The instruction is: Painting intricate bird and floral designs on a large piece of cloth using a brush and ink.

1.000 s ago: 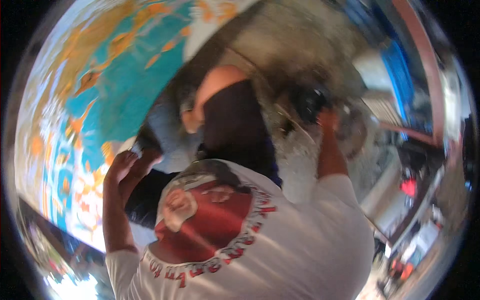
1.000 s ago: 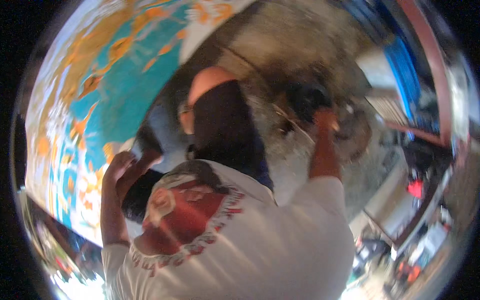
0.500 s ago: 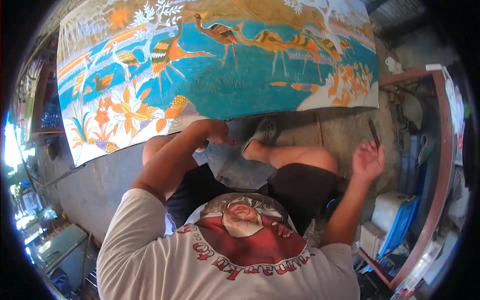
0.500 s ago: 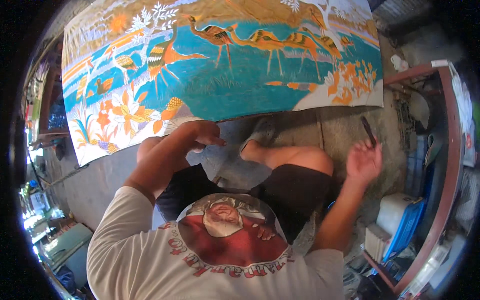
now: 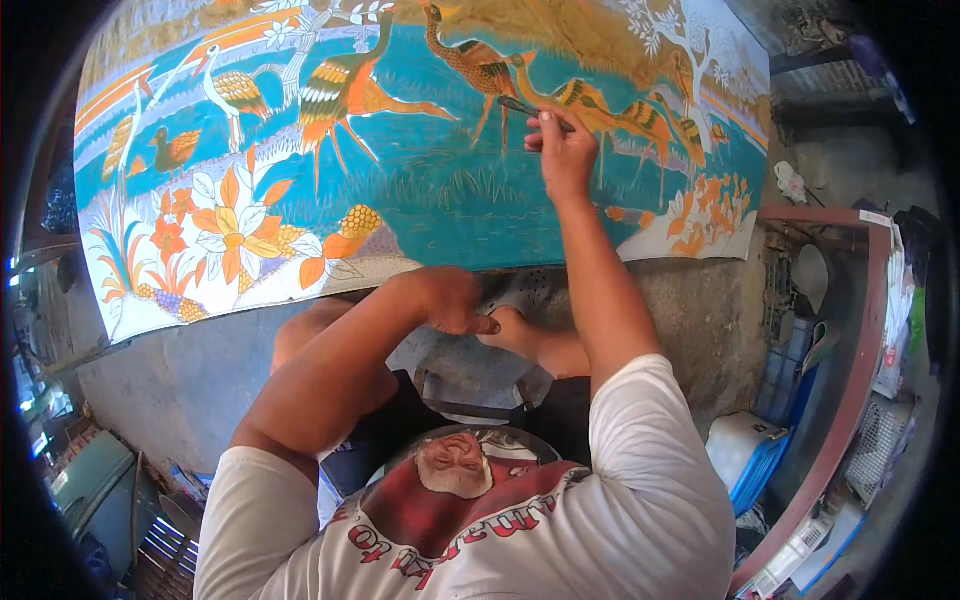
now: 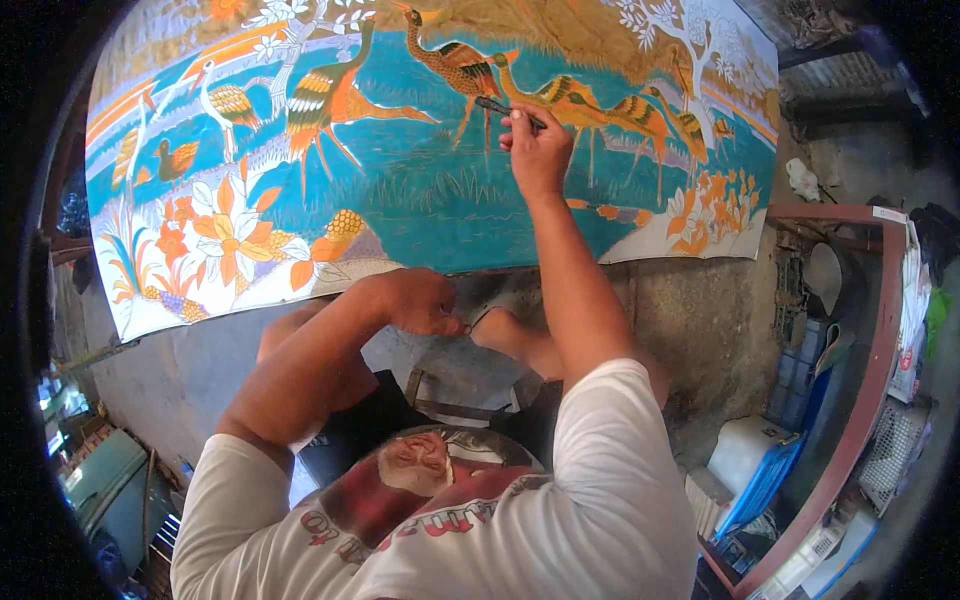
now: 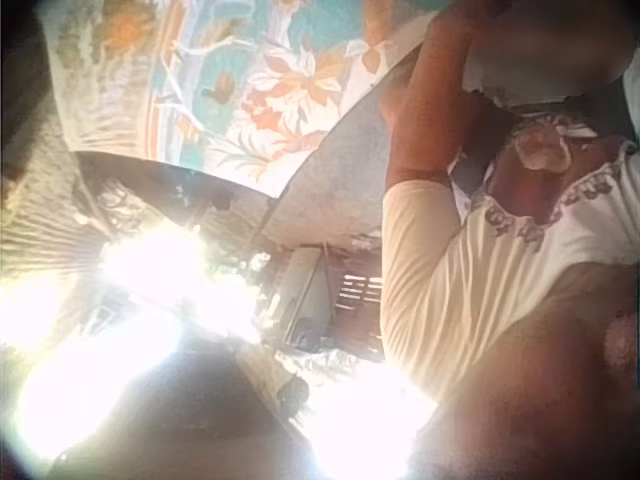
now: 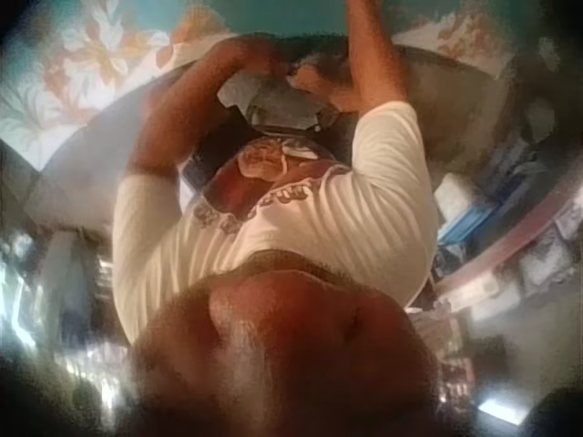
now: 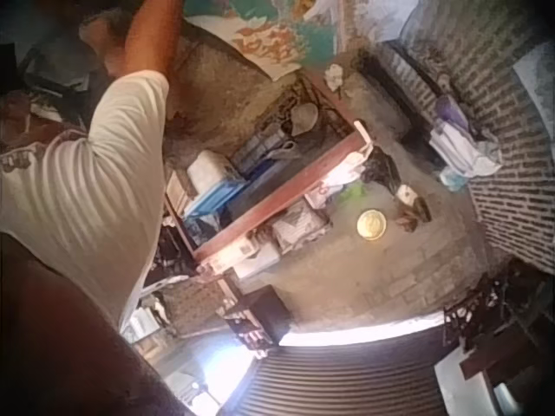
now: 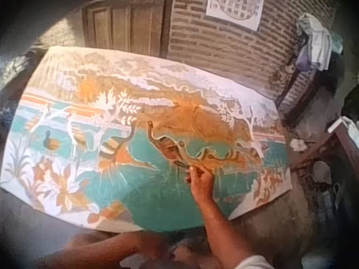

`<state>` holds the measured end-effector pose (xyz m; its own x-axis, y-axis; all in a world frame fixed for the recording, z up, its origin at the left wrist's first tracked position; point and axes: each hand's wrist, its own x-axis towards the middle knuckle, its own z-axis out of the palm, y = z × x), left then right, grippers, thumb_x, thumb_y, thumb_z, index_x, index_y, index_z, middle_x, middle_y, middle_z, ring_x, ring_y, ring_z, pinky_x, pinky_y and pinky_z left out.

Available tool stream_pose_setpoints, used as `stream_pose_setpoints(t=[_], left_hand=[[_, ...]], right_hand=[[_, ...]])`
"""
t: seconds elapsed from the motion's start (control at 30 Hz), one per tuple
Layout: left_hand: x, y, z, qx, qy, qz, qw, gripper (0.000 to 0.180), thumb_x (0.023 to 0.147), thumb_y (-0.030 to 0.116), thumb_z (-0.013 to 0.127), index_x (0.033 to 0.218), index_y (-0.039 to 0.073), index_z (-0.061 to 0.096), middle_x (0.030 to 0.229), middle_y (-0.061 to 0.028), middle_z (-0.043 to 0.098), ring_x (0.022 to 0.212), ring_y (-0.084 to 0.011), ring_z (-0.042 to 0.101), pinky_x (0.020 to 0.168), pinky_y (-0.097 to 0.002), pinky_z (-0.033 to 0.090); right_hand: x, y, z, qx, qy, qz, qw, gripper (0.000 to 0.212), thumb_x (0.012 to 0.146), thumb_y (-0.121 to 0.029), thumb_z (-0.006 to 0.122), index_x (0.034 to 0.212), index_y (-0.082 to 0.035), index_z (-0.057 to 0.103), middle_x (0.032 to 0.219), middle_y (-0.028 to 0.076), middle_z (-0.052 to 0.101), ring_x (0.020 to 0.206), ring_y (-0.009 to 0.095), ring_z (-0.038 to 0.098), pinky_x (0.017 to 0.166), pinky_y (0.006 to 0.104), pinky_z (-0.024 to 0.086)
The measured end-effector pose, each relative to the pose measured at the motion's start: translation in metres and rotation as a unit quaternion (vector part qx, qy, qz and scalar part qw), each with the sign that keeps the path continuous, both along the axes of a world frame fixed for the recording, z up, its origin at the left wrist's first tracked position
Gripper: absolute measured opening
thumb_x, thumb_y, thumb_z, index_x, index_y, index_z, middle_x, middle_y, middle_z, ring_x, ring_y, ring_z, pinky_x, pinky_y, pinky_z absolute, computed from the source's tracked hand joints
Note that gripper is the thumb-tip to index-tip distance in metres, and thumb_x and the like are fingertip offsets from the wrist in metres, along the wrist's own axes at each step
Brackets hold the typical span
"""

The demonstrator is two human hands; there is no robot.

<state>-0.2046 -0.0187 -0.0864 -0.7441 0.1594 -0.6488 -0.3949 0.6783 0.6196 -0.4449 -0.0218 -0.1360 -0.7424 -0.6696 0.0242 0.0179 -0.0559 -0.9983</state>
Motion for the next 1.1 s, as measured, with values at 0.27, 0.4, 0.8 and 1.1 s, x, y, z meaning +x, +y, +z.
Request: stream_pose_setpoints(t=[0.27, 0.4, 0.8, 1.1], left_hand=[[0.006, 0.006, 0.004, 0.032, 0.040, 0.001, 0.999, 0.061, 0.089, 0.058, 0.064, 0.092, -0.003, 0.073, 0.088, -0.0277, 0.071, 0.091, -0.0465, 0.069, 0.081, -0.0533, 0.054], [0.005, 0.007, 0.012, 0.021, 0.052, 0.005, 0.998, 0.060, 0.088, 0.057, 0.065, 0.092, -0.002, 0.074, 0.089, -0.0282, 0.071, 0.091, -0.0476, 0.069, 0.082, -0.0544, 0.055], [0.008, 0.009, 0.014, 0.018, 0.046, 0.005, 0.999, 0.060, 0.086, 0.058, 0.067, 0.095, -0.001, 0.074, 0.093, -0.0275, 0.072, 0.096, -0.0460, 0.069, 0.086, -0.0535, 0.055], [0.008, 0.009, 0.016, 0.016, 0.037, 0.008, 0.999, 0.059, 0.086, 0.059, 0.067, 0.095, 0.001, 0.075, 0.092, -0.0249, 0.073, 0.095, -0.0458, 0.070, 0.085, -0.0528, 0.055]], right_hand=[[-0.002, -0.032, -0.025, 0.058, 0.070, 0.007, 0.996, 0.022, 0.100, -0.016, 0.064, 0.114, 0.000, 0.071, 0.093, 0.013, 0.075, 0.067, 0.015, 0.069, 0.061, 0.0297, 0.060], [-0.005, -0.034, -0.029, 0.070, 0.088, 0.007, 0.994, 0.021, 0.100, -0.016, 0.064, 0.114, -0.002, 0.073, 0.091, 0.012, 0.076, 0.066, 0.014, 0.070, 0.060, 0.0297, 0.058], [-0.006, -0.034, -0.032, 0.065, 0.089, 0.005, 0.994, 0.023, 0.101, -0.017, 0.063, 0.116, -0.001, 0.071, 0.095, 0.013, 0.076, 0.067, 0.014, 0.069, 0.061, 0.0297, 0.060], [-0.003, -0.033, -0.035, 0.071, 0.096, 0.003, 0.993, 0.022, 0.100, -0.017, 0.065, 0.112, 0.000, 0.072, 0.088, 0.011, 0.075, 0.066, 0.014, 0.070, 0.061, 0.0306, 0.058]])
